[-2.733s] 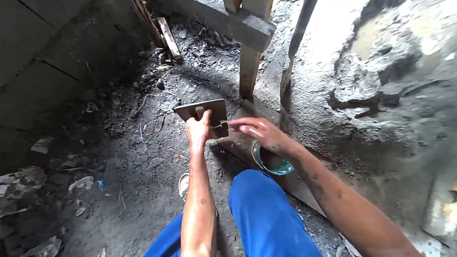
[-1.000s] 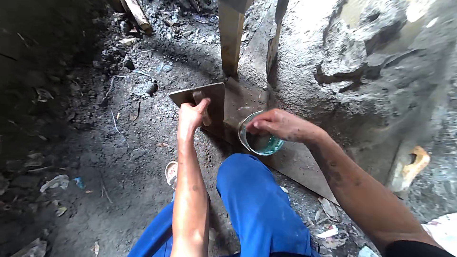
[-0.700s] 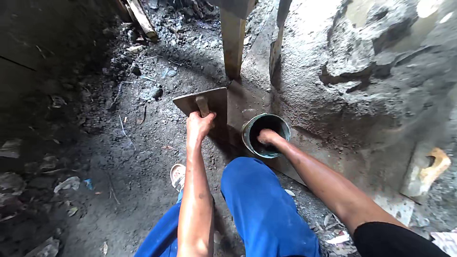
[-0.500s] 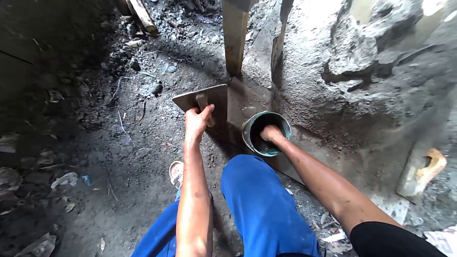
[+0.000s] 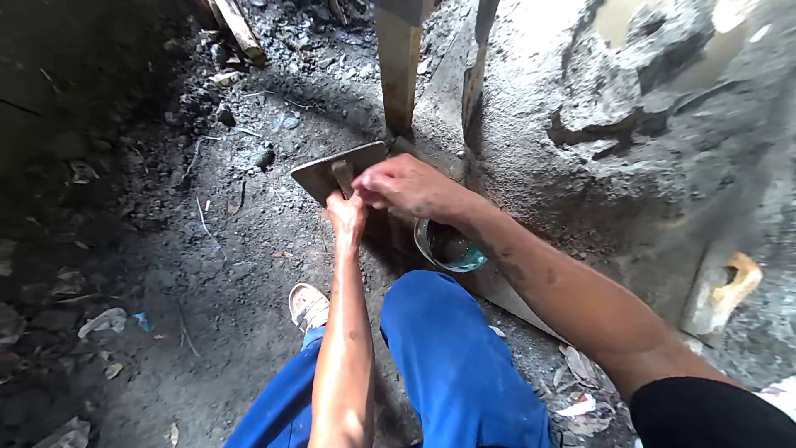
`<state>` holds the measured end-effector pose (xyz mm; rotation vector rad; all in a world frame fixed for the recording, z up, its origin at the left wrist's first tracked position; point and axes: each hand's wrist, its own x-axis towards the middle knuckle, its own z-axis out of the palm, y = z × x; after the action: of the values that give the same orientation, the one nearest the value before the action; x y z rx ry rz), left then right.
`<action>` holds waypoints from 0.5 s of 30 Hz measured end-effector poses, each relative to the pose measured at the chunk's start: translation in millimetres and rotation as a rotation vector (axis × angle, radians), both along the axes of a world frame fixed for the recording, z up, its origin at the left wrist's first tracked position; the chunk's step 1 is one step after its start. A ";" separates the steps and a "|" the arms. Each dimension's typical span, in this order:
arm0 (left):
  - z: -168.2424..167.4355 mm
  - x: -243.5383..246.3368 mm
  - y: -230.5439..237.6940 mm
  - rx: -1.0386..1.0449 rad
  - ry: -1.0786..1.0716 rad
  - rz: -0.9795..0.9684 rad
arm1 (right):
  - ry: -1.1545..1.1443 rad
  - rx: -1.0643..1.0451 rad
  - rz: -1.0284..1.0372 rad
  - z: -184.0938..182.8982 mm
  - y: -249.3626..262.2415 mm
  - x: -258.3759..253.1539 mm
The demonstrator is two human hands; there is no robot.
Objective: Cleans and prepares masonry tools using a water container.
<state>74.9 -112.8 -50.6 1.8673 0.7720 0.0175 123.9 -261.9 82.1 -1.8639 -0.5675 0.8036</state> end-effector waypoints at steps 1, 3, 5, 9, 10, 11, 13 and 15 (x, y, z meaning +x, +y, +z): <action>8.1 1.8 0.2 0.011 0.009 0.013 | -0.108 -0.044 0.033 4.5 11.2 3.1; 17.6 3.1 1.0 0.018 0.015 0.035 | -0.192 -0.099 0.097 12.9 20.7 6.2; 19.7 5.5 1.5 -0.019 -0.002 0.074 | -0.173 -0.068 0.138 11.6 15.2 6.6; 4.8 3.7 5.1 -0.142 -0.123 0.125 | -0.121 -0.012 0.132 -21.6 -31.6 -6.3; -1.4 2.7 6.7 -0.128 -0.145 0.119 | -0.071 -0.052 0.093 -33.7 -49.1 -10.4; -7.6 0.4 8.4 -0.113 -0.161 0.114 | 0.003 -0.103 0.044 -47.1 -68.0 -15.9; -17.8 -5.4 11.8 -0.109 -0.190 0.086 | 0.153 -0.234 -0.058 -80.3 -105.2 -28.0; -30.0 -11.5 14.6 -0.145 -0.182 0.020 | 0.234 -0.392 -0.085 -121.6 -133.9 -38.0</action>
<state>63.4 -98.2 -80.6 1.6944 0.6484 0.1388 85.9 -395.8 -39.5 -2.0900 -0.1887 1.1177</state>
